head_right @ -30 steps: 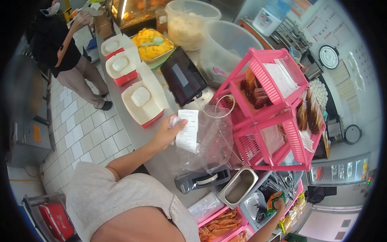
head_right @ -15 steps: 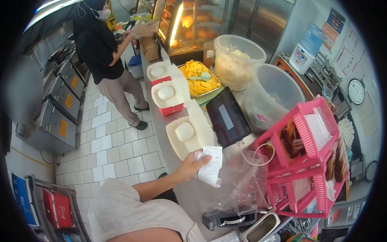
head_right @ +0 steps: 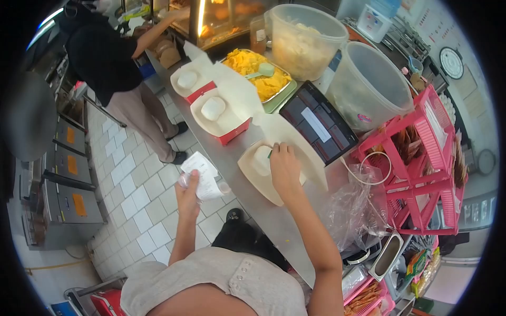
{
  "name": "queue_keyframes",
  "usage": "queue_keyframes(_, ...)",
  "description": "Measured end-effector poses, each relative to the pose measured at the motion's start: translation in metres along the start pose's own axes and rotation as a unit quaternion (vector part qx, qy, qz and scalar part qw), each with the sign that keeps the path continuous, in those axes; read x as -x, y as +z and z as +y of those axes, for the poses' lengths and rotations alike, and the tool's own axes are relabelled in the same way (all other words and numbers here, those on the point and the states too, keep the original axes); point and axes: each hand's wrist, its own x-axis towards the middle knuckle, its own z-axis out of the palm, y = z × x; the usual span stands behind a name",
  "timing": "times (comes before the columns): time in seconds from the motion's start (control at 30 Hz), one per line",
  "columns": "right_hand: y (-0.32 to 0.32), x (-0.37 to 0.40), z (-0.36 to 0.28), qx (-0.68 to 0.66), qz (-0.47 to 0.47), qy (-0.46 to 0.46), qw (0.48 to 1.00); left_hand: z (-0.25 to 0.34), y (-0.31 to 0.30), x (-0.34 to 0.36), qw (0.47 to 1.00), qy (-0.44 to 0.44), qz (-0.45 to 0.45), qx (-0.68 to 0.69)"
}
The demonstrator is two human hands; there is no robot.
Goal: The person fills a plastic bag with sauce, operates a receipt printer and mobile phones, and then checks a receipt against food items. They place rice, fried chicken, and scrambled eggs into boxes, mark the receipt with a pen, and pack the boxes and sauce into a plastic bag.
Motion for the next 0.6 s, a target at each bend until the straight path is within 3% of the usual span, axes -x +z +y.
queue_keyframes(0.07,0.022,-0.016,-0.012,0.026,-0.064,0.057,0.996,0.008,-0.021,-0.009,1.0,-0.003,0.016,-0.006)
queue_keyframes(0.2,0.023,-0.065,-0.056,-0.026,-0.095,0.08,0.992,0.014,-0.055,-0.032,0.999,-0.004,0.044,-0.008)
queue_keyframes(0.33,0.084,-0.146,-0.067,0.008,0.05,-0.053,0.997,0.023,-0.06,-0.041,0.999,-0.002,0.044,-0.013)
queue_keyframes(0.47,0.1,-0.145,-0.091,-0.036,0.12,-0.052,0.991,0.028,-0.064,-0.053,1.0,0.0,0.021,-0.013)
queue_keyframes(0.53,0.09,-0.098,-0.102,-0.089,0.051,-0.039,0.994,0.027,-0.067,-0.053,0.999,0.0,0.022,-0.023)
queue_keyframes(0.6,0.079,-0.05,-0.108,-0.272,-0.052,0.012,0.961,0.026,-0.068,-0.057,1.0,-0.016,0.014,-0.01)
